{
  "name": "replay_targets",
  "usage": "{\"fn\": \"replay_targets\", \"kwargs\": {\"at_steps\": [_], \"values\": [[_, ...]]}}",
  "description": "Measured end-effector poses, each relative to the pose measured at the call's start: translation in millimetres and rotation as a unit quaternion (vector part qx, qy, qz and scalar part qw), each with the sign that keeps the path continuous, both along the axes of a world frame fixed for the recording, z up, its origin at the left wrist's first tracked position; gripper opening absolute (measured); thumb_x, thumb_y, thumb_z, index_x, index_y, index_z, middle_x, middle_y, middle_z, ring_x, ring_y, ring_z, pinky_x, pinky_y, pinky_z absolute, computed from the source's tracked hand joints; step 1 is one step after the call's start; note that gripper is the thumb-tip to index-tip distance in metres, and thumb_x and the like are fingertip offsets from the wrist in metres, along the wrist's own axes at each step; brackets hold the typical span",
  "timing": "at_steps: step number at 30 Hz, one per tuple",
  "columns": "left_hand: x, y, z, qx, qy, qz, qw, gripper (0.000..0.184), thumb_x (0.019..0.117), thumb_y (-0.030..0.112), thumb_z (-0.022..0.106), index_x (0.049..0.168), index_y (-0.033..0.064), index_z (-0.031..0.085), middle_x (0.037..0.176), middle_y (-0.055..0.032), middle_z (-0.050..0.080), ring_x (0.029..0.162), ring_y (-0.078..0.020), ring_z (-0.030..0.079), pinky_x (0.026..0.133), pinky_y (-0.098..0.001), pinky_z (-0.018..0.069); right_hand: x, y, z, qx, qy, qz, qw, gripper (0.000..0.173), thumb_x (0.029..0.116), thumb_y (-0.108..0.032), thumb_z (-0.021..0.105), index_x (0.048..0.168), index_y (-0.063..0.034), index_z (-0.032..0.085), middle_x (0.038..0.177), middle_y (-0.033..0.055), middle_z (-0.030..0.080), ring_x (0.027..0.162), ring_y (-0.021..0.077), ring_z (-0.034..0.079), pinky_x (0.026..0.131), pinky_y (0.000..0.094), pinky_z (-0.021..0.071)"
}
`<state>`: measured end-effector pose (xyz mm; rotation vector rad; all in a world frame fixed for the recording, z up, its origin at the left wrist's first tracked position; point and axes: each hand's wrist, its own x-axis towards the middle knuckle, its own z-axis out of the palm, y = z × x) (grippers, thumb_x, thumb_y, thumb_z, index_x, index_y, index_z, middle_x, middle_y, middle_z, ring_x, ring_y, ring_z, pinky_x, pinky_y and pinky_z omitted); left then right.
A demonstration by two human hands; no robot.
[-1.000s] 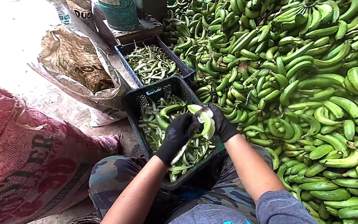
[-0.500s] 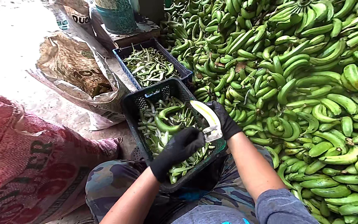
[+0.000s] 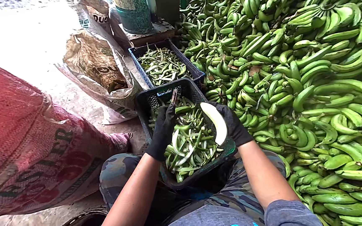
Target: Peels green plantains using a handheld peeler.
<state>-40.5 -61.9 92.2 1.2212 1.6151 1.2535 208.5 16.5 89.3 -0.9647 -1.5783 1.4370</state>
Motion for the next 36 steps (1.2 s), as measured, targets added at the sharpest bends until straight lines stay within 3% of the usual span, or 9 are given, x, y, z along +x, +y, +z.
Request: {"fn": "replay_targets", "kwargs": {"at_steps": [3, 7, 13, 17, 20, 22, 24, 30, 36], "values": [[14, -7, 10, -0.004, -0.133, -0.031, 0.991, 0.053, 0.1063, 0.058, 0.037, 0.135, 0.0163, 0.052, 0.097, -0.003, 0.068, 0.067, -0.0112, 0.059, 0.058, -0.0285, 0.0512, -16, -7, -2, 0.195, -0.145, -0.025, 0.97, 0.041, 0.1025, -0.021, 0.035, 0.129, -0.014, 0.066, 0.133, 0.0036, 0.066, 0.116, 0.0156, 0.064, 0.099, 0.0433, 0.0536], [35, -13, 22, -0.038, -0.217, -0.015, 0.975, 0.038, 0.1046, 0.047, 0.053, 0.127, 0.0169, 0.056, 0.083, -0.0026, 0.062, 0.059, -0.0116, 0.057, 0.049, -0.0296, 0.0504, -63, -31, 20, 0.285, -0.192, -0.006, 0.939, 0.039, 0.098, -0.022, 0.048, 0.128, -0.0115, 0.07, 0.11, 0.0133, 0.065, 0.095, 0.0232, 0.064, 0.08, 0.046, 0.0559], [-32, -56, 67, 0.221, -0.077, 0.096, 0.968, 0.033, 0.0992, 0.031, 0.066, 0.128, 0.0155, 0.059, 0.091, -0.0024, 0.065, 0.068, -0.0111, 0.059, 0.059, -0.0288, 0.0528, -97, -7, -7, 0.166, -0.141, 0.045, 0.975, 0.043, 0.1048, -0.028, 0.041, 0.139, -0.009, 0.059, 0.114, 0.0084, 0.07, 0.09, 0.0168, 0.069, 0.078, 0.0392, 0.0601], [-98, -92, 161, 0.353, 0.27, 0.35, 0.825, 0.038, 0.0949, 0.015, 0.069, 0.123, -0.0078, 0.059, 0.114, -0.0145, 0.07, 0.096, -0.0145, 0.069, 0.083, -0.03, 0.0581, -113, 5, -46, 0.175, -0.298, 0.121, 0.93, 0.045, 0.1063, -0.027, 0.037, 0.14, -0.0077, 0.059, 0.13, 0.0138, 0.067, 0.115, 0.0243, 0.065, 0.101, 0.0486, 0.0512], [-138, -102, 212, 0.32, 0.435, 0.499, 0.678, 0.035, 0.0952, 0.016, 0.066, 0.122, -0.007, 0.065, 0.122, -0.0237, 0.065, 0.116, -0.0285, 0.062, 0.1, -0.0352, 0.0491, -115, 10, -70, 0.179, -0.409, 0.16, 0.88, 0.044, 0.1066, -0.027, 0.04, 0.146, -0.0134, 0.055, 0.141, 0.0132, 0.061, 0.13, 0.0309, 0.057, 0.111, 0.0573, 0.0421], [-148, -99, 219, 0.333, 0.475, 0.507, 0.637, 0.034, 0.0952, 0.01, 0.064, 0.124, -0.0067, 0.066, 0.124, -0.0257, 0.064, 0.121, -0.0337, 0.059, 0.105, -0.0377, 0.0463, -119, 14, -86, 0.179, -0.48, 0.154, 0.845, 0.046, 0.1039, -0.026, 0.046, 0.148, -0.0183, 0.054, 0.14, 0.0151, 0.062, 0.129, 0.0376, 0.057, 0.107, 0.0624, 0.0427], [-135, -87, 206, 0.322, 0.485, 0.478, 0.658, 0.029, 0.0967, 0.007, 0.06, 0.122, -0.0058, 0.067, 0.122, -0.0233, 0.066, 0.118, -0.0324, 0.062, 0.103, -0.0386, 0.0474, -123, 18, -98, 0.176, -0.559, 0.147, 0.797, 0.053, 0.1003, -0.028, 0.053, 0.153, -0.0255, 0.049, 0.141, 0.0164, 0.06, 0.128, 0.0424, 0.057, 0.102, 0.0648, 0.0457], [-67, -30, 78, 0.271, 0.076, 0.197, 0.939, 0.036, 0.1024, 0.018, 0.058, 0.137, 0.0085, 0.062, 0.114, -0.009, 0.071, 0.097, -0.0162, 0.069, 0.089, -0.0398, 0.0586, -133, 17, -128, 0.196, -0.688, 0.168, 0.679, 0.077, 0.0876, -0.033, 0.07, 0.158, -0.0289, 0.039, 0.148, 0.0179, 0.053, 0.129, 0.0447, 0.054, 0.093, 0.0673, 0.05], [-41, -15, 36, 0.138, -0.087, 0.087, 0.983, 0.036, 0.1035, 0.024, 0.058, 0.133, 0.0025, 0.061, 0.109, -0.013, 0.07, 0.095, -0.0167, 0.067, 0.087, -0.0391, 0.0561, -154, 16, -149, 0.195, -0.693, 0.162, 0.675, 0.088, 0.0797, -0.037, 0.073, 0.158, -0.0152, 0.038, 0.154, 0.0214, 0.046, 0.135, 0.0478, 0.048, 0.099, 0.0711, 0.0437]]}}
